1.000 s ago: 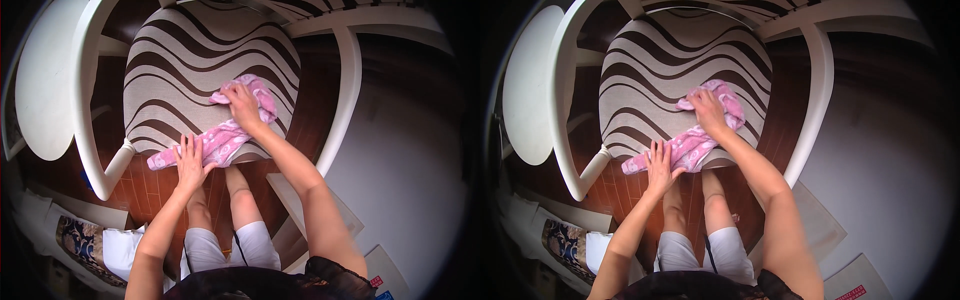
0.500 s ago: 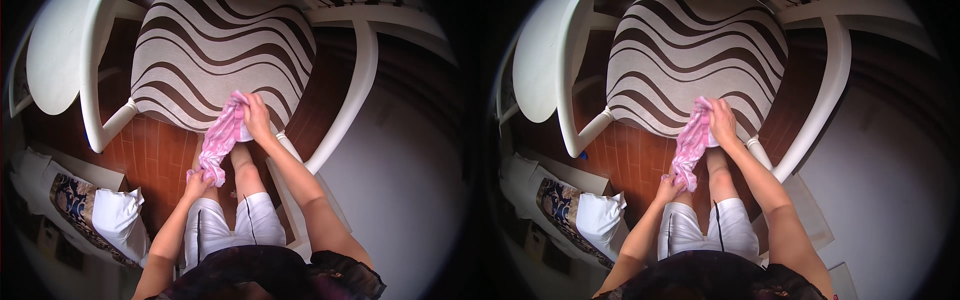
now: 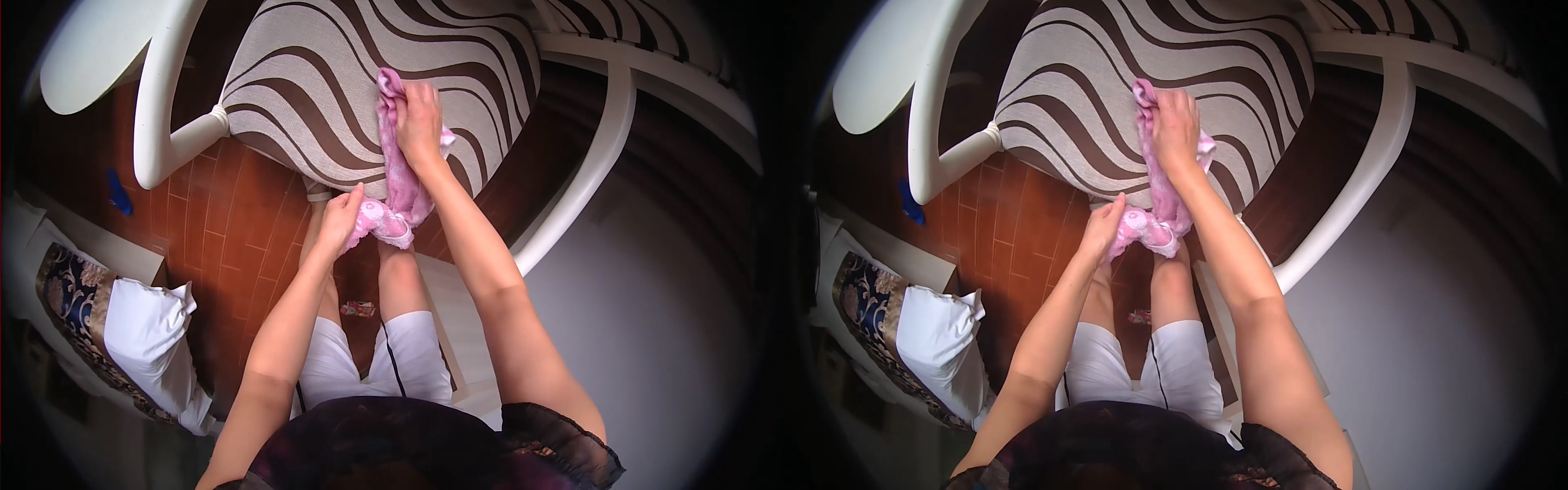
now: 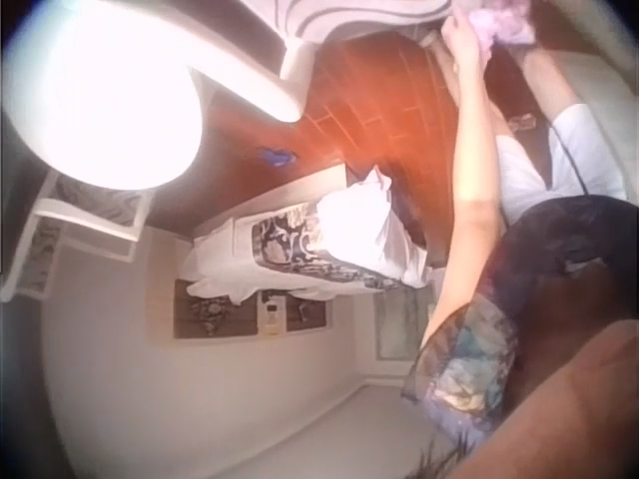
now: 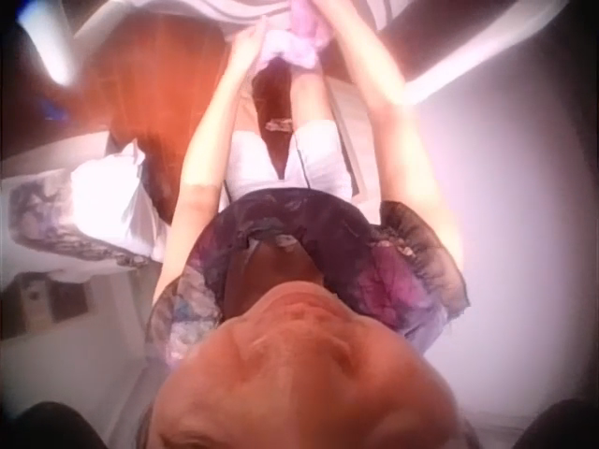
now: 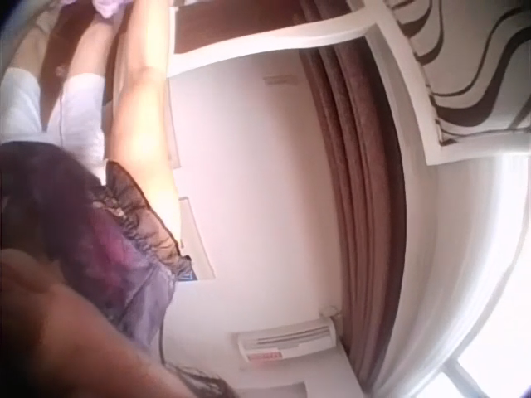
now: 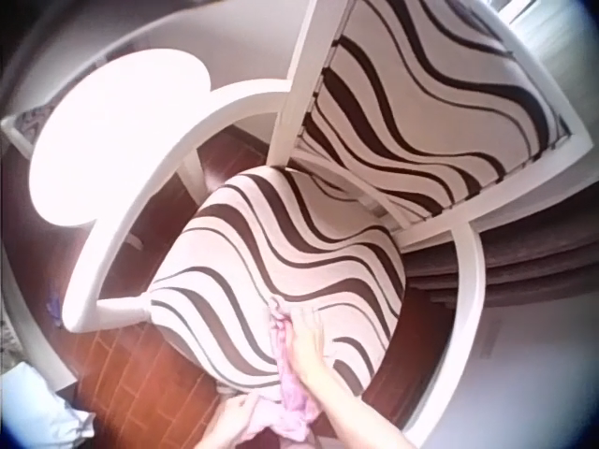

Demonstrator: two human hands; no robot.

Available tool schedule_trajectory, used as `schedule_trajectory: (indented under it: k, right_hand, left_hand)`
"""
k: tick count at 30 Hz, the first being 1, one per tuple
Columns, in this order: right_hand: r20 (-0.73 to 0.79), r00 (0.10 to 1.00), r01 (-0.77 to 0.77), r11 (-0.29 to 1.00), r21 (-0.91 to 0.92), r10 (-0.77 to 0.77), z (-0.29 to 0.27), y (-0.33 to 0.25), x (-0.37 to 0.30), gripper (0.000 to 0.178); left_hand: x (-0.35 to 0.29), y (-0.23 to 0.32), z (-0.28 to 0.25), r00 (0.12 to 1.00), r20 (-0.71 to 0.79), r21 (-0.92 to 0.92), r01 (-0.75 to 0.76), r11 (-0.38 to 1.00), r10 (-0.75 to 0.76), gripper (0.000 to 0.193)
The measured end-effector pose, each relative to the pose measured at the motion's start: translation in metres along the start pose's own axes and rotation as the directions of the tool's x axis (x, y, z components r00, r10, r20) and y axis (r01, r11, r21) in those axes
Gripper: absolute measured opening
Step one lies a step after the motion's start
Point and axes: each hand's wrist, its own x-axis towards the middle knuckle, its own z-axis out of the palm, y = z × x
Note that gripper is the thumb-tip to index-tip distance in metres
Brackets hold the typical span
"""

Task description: The person wipes a desk, a nightstand, a small round table, a window sill, and a chair seat by hand with a cloth, and then picks up a pair of slippers to place them in a shelf.

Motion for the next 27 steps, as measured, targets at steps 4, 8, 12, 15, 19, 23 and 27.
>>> schedule_trajectory:
  k: [4, 8, 12, 15, 19, 23, 27]
  right_hand:
    - [0.157, 0.987, 0.005, 0.991, -0.136, 0.017, 0.032, -0.014, -0.078, 0.022]
    - [0.597, 0.8, -0.168, 0.976, 0.142, 0.051, -0.025, -0.008, -0.159, 0.012]
    - [0.209, 0.94, -0.269, 0.963, -0.03, 0.269, -0.015, 0.024, -0.035, 0.013]
    - [0.113, 0.988, -0.075, 0.963, -0.26, 0.108, 0.023, 0.024, -0.033, 0.017]
    - [0.636, 0.759, -0.164, 0.986, -0.02, 0.139, -0.018, 0.004, -0.184, 0.012]
    - [-0.101, 0.813, -0.576, 0.818, 0.004, 0.573, -0.082, 0.098, -0.066, 0.014]
    - [-0.328, 0.754, -0.657, 0.658, -0.367, 0.569, -0.053, 0.132, -0.044, 0.018]
  left_hand:
    - [0.012, 0.024, -0.004, 0.998, -0.02, -0.273, 0.051, 0.961, -0.059, 0.044]
    - [0.0, -0.01, -0.002, 0.988, -0.019, 0.394, -0.134, 0.91, 0.153, 0.05]
    - [0.003, 0.001, 0.012, 0.998, -0.039, 0.138, -0.039, 0.99, 0.045, 0.053]
    - [0.012, 0.02, 0.025, 0.994, 0.006, -0.203, 0.112, 0.973, -0.114, 0.055]
    - [-0.002, -0.036, 0.026, 0.999, 0.028, 0.038, 0.032, 0.999, -0.033, 0.053]
    - [-0.016, -0.005, 0.087, 0.984, 0.179, 0.051, 0.013, 0.999, -0.022, 0.05]
    - [0.001, 0.026, 0.147, 0.97, 0.233, -0.167, 0.106, 0.98, -0.065, 0.049]
